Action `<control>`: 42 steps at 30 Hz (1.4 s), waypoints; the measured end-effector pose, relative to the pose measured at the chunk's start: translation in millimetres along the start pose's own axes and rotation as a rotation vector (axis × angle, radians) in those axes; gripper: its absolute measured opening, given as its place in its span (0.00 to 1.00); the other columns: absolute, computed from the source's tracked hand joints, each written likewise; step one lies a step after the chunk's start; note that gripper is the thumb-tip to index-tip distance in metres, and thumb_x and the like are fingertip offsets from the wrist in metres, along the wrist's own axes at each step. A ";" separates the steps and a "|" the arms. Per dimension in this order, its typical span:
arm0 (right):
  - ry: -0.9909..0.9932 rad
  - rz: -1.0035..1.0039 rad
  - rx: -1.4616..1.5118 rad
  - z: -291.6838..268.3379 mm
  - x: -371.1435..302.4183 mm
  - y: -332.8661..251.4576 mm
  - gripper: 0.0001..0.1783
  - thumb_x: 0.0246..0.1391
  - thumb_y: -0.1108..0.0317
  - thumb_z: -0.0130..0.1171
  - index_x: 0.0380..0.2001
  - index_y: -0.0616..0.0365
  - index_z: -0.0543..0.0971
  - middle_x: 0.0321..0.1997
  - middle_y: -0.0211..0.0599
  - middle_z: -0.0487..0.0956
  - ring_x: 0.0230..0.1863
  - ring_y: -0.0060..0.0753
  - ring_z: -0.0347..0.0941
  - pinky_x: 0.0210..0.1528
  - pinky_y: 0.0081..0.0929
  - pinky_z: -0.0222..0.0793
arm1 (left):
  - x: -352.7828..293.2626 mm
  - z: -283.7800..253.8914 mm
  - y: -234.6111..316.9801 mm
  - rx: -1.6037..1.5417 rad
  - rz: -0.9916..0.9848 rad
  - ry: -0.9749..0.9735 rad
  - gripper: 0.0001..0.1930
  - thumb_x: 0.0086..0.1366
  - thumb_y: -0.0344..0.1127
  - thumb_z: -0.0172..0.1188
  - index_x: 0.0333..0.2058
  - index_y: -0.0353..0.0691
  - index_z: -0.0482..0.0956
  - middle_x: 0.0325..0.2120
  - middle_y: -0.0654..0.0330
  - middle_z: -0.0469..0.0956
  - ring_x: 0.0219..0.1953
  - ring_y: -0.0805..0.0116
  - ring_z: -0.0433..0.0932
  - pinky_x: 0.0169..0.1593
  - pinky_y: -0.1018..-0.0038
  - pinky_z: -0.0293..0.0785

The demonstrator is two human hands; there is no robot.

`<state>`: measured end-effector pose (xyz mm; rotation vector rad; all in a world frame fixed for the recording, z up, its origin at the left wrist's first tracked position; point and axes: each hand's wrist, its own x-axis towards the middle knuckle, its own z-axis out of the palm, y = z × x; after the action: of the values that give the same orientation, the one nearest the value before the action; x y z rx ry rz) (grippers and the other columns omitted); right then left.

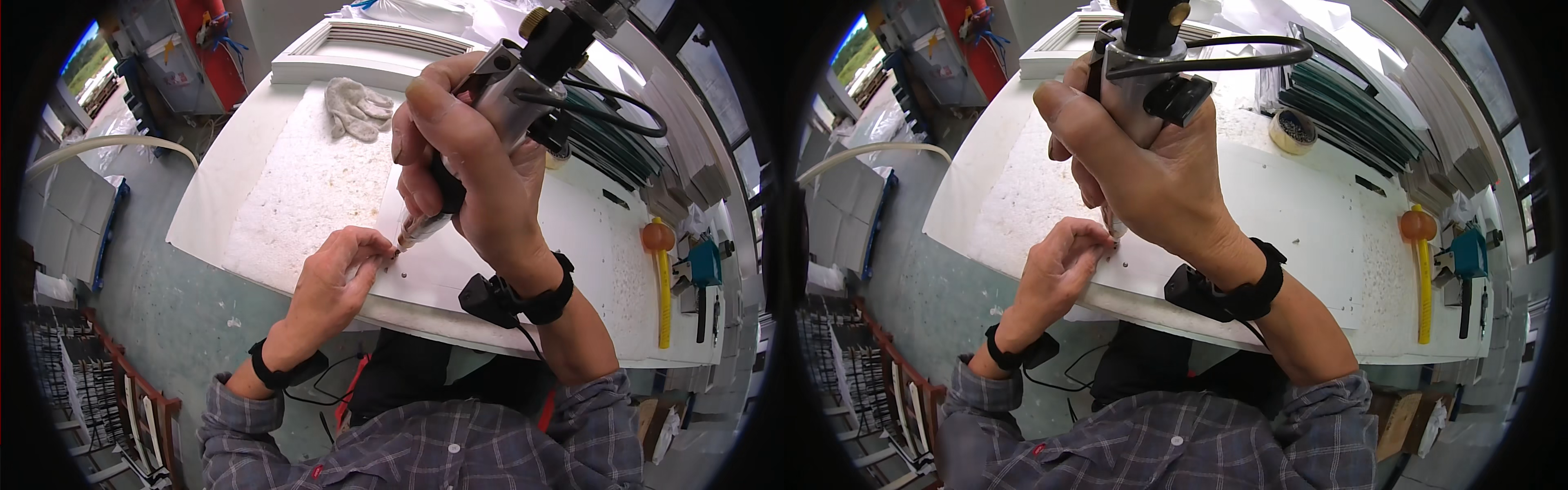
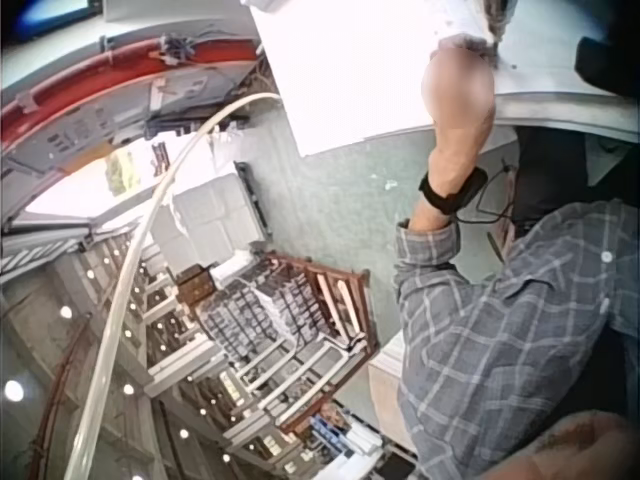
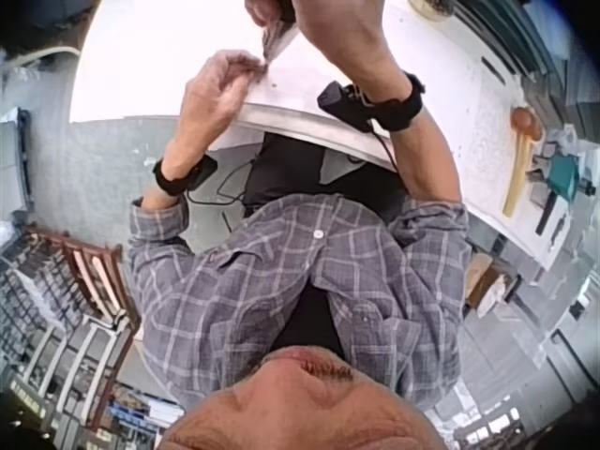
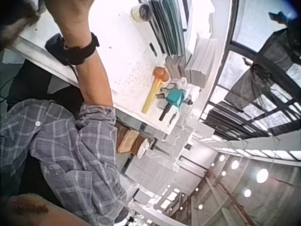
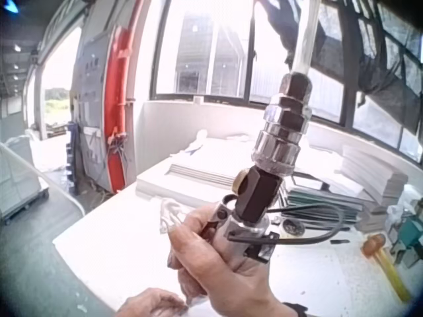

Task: The person uses a pneumatic screwdriver to fasten screws into a white rectangular frame on a workbench. They then move to the floor to inspect the frame and handle stacks of white panels. Returning to the bench, the person applies a white substance to a black panel and places it into the frame.

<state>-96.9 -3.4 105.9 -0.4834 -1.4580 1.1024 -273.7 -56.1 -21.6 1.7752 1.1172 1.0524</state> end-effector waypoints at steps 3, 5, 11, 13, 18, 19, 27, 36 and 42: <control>-0.015 -0.002 -0.002 0.1 1.0 4.2 0.11 0.67 0.61 0.61 0.39 0.55 0.74 0.26 0.36 0.77 0.14 0.18 0.66 0.17 0.22 0.67 | -1.1 0.2 -0.1 -0.016 0.001 0.003 0.11 0.71 0.18 0.55 0.49 0.32 0.74 0.42 0.54 0.85 0.49 0.66 0.86 0.56 0.71 0.78; -0.021 0.006 -0.005 0.9 1.3 6.1 0.10 0.67 0.61 0.61 0.39 0.55 0.74 0.26 0.36 0.77 0.14 0.18 0.67 0.17 0.22 0.66 | -1.8 -0.3 -0.8 -0.031 0.000 0.003 0.10 0.71 0.19 0.55 0.50 0.32 0.74 0.42 0.54 0.85 0.49 0.66 0.86 0.57 0.70 0.78; -0.024 0.069 -0.007 6.5 2.0 5.6 0.11 0.67 0.61 0.60 0.38 0.56 0.72 0.22 0.34 0.75 0.14 0.18 0.66 0.17 0.22 0.66 | -3.9 -0.5 1.4 -0.055 0.009 0.032 0.13 0.72 0.18 0.52 0.53 0.34 0.72 0.43 0.52 0.85 0.51 0.63 0.85 0.57 0.69 0.78; -0.056 0.086 -0.014 8.6 1.0 8.2 0.12 0.67 0.61 0.60 0.37 0.56 0.72 0.19 0.32 0.74 0.13 0.18 0.66 0.17 0.22 0.66 | -6.5 0.7 0.5 -0.015 0.041 0.060 0.14 0.71 0.16 0.51 0.53 0.34 0.72 0.44 0.50 0.84 0.51 0.60 0.86 0.56 0.68 0.79; -0.104 0.044 -0.048 11.2 -1.2 17.3 0.12 0.66 0.63 0.61 0.34 0.57 0.71 0.17 0.29 0.72 0.13 0.17 0.66 0.17 0.20 0.65 | -12.5 4.3 -3.0 0.074 0.102 0.115 0.16 0.70 0.15 0.50 0.54 0.36 0.71 0.45 0.49 0.83 0.50 0.55 0.85 0.55 0.65 0.80; -0.111 0.041 -0.041 11.3 -2.0 18.6 0.12 0.66 0.64 0.61 0.33 0.57 0.71 0.17 0.29 0.72 0.13 0.17 0.66 0.17 0.19 0.65 | -13.1 4.7 -2.2 0.068 0.102 0.122 0.16 0.70 0.16 0.50 0.54 0.36 0.71 0.45 0.49 0.83 0.50 0.54 0.85 0.55 0.65 0.80; -0.126 0.009 -0.085 1.2 1.7 4.8 0.12 0.65 0.62 0.65 0.38 0.60 0.77 0.22 0.34 0.79 0.15 0.16 0.71 0.16 0.17 0.65 | -2.9 -1.2 13.9 0.226 0.109 0.032 0.16 0.70 0.19 0.54 0.54 0.38 0.71 0.44 0.50 0.84 0.46 0.49 0.85 0.51 0.60 0.80; 0.351 -0.212 -0.359 -144.8 -33.1 -94.8 0.14 0.64 0.57 0.65 0.38 0.59 0.81 0.30 0.41 0.84 0.15 0.17 0.71 0.19 0.22 0.68 | 80.9 63.2 88.0 0.484 0.399 -0.342 0.08 0.67 0.30 0.66 0.44 0.39 0.81 0.39 0.57 0.84 0.39 0.59 0.85 0.43 0.67 0.80; 0.539 -0.200 -0.304 -192.4 -76.8 -108.4 0.13 0.66 0.59 0.62 0.39 0.59 0.78 0.30 0.36 0.80 0.16 0.17 0.68 0.21 0.23 0.67 | 128.0 141.1 86.7 0.554 0.468 -0.493 0.09 0.69 0.36 0.64 0.44 0.39 0.83 0.37 0.57 0.83 0.44 0.56 0.82 0.48 0.62 0.79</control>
<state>131.1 -49.5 129.6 -0.7638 -1.1614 0.5320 -84.1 10.9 36.5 2.6453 0.7314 0.5044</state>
